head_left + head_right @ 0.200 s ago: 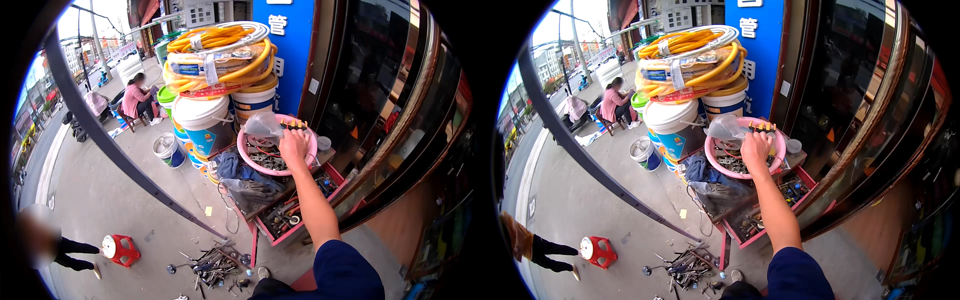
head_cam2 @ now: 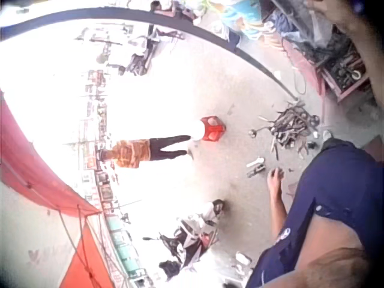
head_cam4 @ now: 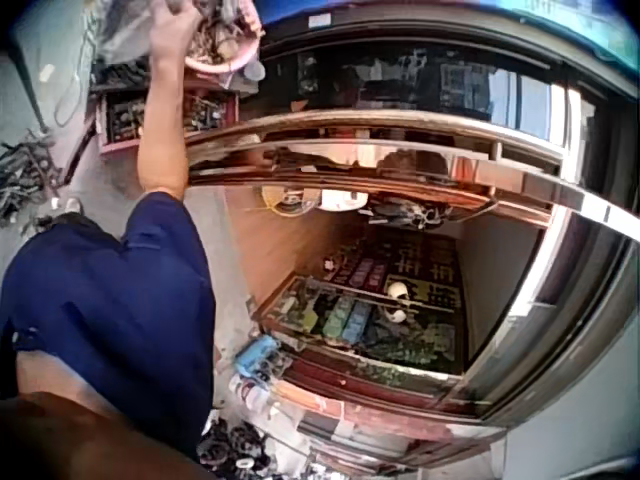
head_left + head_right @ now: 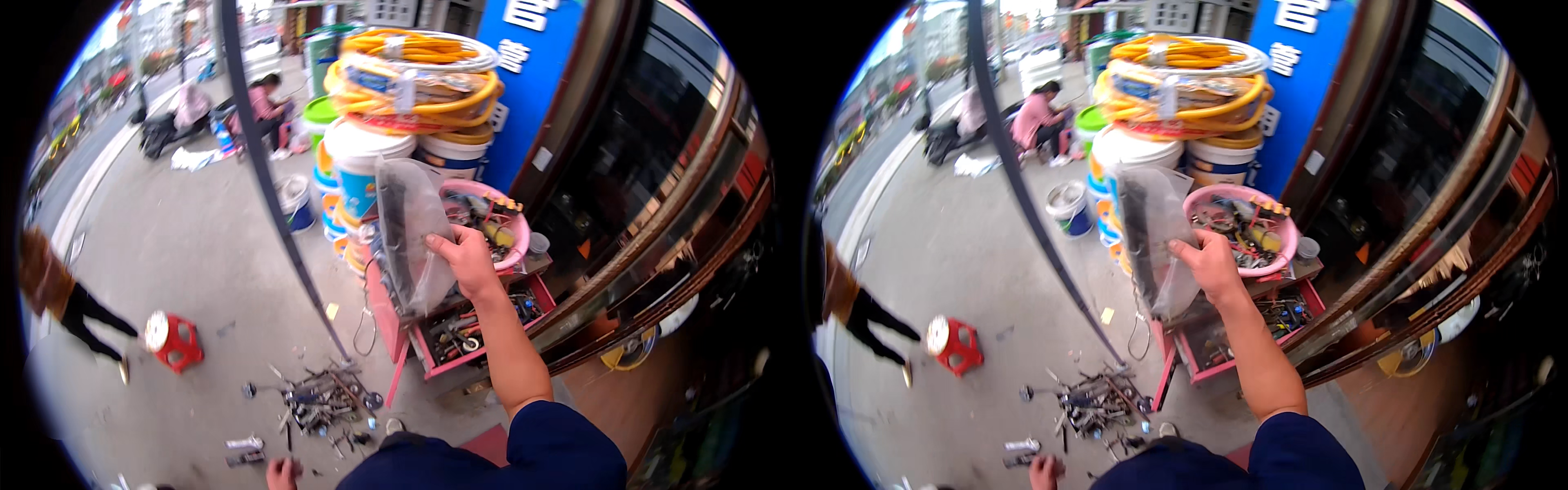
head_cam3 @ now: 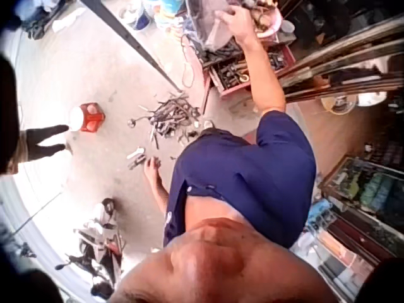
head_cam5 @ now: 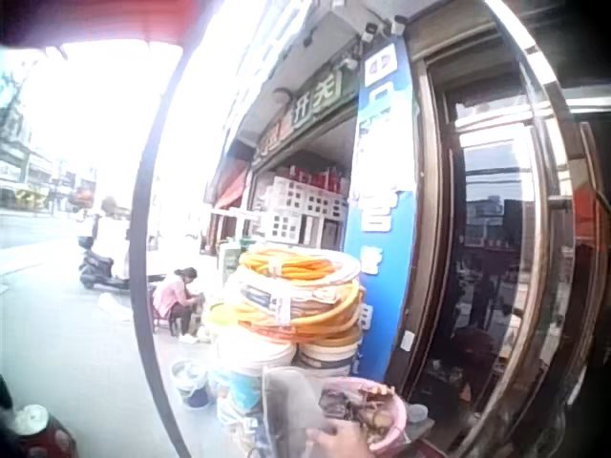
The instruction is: The person repairs the electrical system of a white scooter by hand, connecting wires inside the front fairing and testing the dashboard. They then reattach the front body panel and inspect the rear wheel area.
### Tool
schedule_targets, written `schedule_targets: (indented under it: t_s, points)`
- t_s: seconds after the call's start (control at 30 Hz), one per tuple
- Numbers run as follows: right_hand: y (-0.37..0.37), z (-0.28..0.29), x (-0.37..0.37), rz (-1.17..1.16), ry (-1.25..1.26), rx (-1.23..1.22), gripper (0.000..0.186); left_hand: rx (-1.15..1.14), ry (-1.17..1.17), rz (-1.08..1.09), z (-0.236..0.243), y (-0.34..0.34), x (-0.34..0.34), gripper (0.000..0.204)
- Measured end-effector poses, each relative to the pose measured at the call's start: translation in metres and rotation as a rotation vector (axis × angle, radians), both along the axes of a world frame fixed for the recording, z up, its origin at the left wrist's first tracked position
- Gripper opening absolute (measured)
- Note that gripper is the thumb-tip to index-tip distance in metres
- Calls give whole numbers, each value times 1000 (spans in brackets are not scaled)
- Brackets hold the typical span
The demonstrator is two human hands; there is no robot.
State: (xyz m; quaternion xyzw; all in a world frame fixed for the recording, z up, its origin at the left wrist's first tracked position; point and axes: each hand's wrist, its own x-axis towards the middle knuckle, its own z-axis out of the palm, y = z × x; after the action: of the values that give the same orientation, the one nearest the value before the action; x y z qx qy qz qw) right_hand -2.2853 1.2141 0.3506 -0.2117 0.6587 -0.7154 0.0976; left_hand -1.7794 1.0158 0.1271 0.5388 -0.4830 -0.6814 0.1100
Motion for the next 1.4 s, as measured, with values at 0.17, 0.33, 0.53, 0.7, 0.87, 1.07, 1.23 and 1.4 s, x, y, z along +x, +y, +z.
schedule_targets:
  t_s: [0.17,0.33,0.53,0.7,0.87,1.07,1.23,1.4]
  points:
    - [-48,30,119,292,10,54,19,-168,527,-394,111,19,-120,26]
    - [-75,22,184,365,-48,119,19,-347,573,-516,171,43,-119,25]
    - [-86,-1,219,332,-198,14,16,-317,510,-344,168,46,-90,13]
    - [-62,-31,180,207,-449,-232,18,-376,497,-316,190,57,-75,12]
    - [-8,-57,65,124,-788,-370,29,32,839,-105,182,36,3,11]
    - [62,-72,-88,-188,-693,-601,31,236,673,517,94,53,94,18]
    - [95,-98,-160,-737,-703,-353,24,328,540,605,56,72,122,17]
    - [-25,-149,-7,-481,-143,229,22,136,434,632,77,44,147,11]
